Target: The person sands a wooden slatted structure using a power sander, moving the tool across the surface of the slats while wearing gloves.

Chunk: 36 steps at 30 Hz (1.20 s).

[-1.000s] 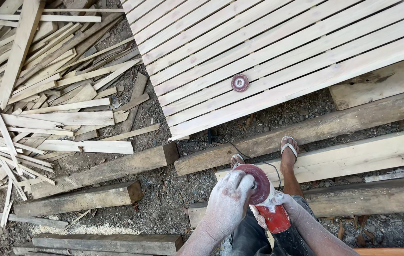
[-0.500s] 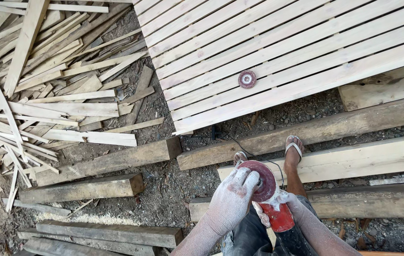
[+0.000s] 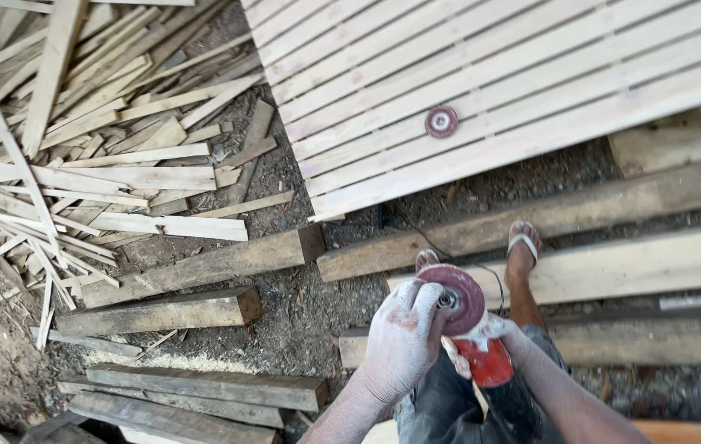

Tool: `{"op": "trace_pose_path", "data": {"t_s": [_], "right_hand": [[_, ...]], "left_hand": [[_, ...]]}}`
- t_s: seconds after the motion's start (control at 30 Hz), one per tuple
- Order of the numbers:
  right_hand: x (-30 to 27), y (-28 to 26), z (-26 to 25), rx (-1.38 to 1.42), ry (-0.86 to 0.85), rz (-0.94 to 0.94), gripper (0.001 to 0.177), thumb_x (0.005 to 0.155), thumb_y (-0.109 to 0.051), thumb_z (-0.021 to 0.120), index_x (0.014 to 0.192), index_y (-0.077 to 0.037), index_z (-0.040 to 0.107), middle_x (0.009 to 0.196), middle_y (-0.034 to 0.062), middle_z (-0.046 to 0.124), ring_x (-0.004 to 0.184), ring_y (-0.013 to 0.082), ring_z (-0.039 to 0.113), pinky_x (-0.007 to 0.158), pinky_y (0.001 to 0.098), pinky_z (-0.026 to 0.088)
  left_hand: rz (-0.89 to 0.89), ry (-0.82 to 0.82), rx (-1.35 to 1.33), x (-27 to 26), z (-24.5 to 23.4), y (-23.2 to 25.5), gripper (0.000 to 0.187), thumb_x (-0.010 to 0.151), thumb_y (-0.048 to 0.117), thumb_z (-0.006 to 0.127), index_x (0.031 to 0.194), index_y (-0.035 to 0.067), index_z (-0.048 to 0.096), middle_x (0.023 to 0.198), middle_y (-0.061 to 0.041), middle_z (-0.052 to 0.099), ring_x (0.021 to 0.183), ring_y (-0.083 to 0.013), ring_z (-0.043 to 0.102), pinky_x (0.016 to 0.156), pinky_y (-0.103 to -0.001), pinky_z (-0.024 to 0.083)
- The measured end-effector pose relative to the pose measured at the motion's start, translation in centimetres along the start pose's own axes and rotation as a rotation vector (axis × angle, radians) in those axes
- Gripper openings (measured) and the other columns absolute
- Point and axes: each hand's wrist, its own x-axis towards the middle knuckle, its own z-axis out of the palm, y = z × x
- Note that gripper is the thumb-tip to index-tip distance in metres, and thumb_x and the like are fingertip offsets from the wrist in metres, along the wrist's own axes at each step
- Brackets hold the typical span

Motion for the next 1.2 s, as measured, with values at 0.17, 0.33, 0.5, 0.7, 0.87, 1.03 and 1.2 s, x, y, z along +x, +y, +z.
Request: {"op": "trace_pose_path", "data": {"t_s": [0.17,0.33,0.5,0.7,0.87,1.03,1.2], "right_hand": [[0.5,-0.1,2.2,0.051,-0.004,-0.049,0.072,0.078,-0.032,0.077,0.130,0.009,0.049,0.101,0.0259,0.064,0.079,0.0347,0.071,0.073,0.0451,0.060],[0.5,-0.2,2.2,0.069,0.028,-0.056,0.072,0.076,-0.031,0.078,0.132,0.004,0.049,0.100,0.0271,0.065,0.078,0.0349,0.072,0.073,0.0453,0.061],[0.3,-0.3,1.3,0.016,0.057,-0.045,0.072,0.076,-0.028,0.079,0.132,0.006,0.049,0.100,0.0278,0.065,0.080,0.0372,0.072,0.071,0.0472,0.061],[0.4,0.2,-0.2,-0.032,0.081,-0.105,0.075,0.077,-0.027,0.079,0.137,0.004,0.046,0.099,0.0292,0.067,0.077,0.0387,0.073,0.068,0.0486,0.062],[-0.1,0.7,-2.3,-0.060,0.216,-0.139,0.079,0.074,-0.025,0.079,0.139,0.005,0.045,0.105,0.0276,0.069,0.081,0.0379,0.073,0.071,0.0505,0.063],[-0.4,0.9,-3.0,-0.081,0.143,-0.175,0.078,0.077,-0.026,0.079,0.140,0.005,0.045,0.104,0.0295,0.069,0.078,0.0414,0.074,0.068,0.0517,0.063],[-0.7,-0.1,-2.0,0.035,0.050,-0.099,0.079,0.074,-0.029,0.081,0.136,0.007,0.045,0.101,0.0277,0.067,0.079,0.0369,0.072,0.068,0.0475,0.062]], "left_hand": [[0.038,-0.032,-0.005,0.2,-0.5,-0.9,0.033,0.089,0.012,0.074,0.119,0.003,0.064,0.117,-0.018,0.066,0.101,-0.0377,0.066,0.085,-0.046,0.055],[0.070,-0.020,-0.005,0.1,-0.2,-1.2,0.032,0.091,0.015,0.075,0.118,0.002,0.062,0.115,-0.017,0.065,0.102,-0.0369,0.067,0.087,-0.046,0.055],[-0.039,-0.029,-0.002,0.0,0.4,-1.1,0.032,0.091,0.018,0.076,0.114,0.001,0.060,0.106,-0.017,0.063,0.091,-0.0345,0.067,0.077,-0.044,0.056],[-0.204,-0.017,-0.002,0.1,1.9,-0.8,0.033,0.085,0.021,0.078,0.106,0.003,0.059,0.096,-0.015,0.057,0.080,-0.0312,0.065,0.068,-0.042,0.054],[-0.119,0.038,0.123,0.3,2.8,-0.7,0.038,0.081,0.018,0.076,0.107,0.000,0.056,0.099,-0.018,0.057,0.083,-0.0338,0.064,0.068,-0.044,0.054],[-0.114,0.036,0.082,1.1,2.0,-0.2,0.039,0.075,0.013,0.075,0.105,-0.001,0.055,0.094,-0.016,0.058,0.076,-0.0295,0.065,0.065,-0.041,0.056],[-0.385,0.024,-0.240,1.4,0.0,-2.5,0.024,0.079,0.008,0.074,0.096,0.004,0.058,0.083,-0.005,0.064,0.067,-0.0122,0.065,0.059,-0.027,0.058]]}}
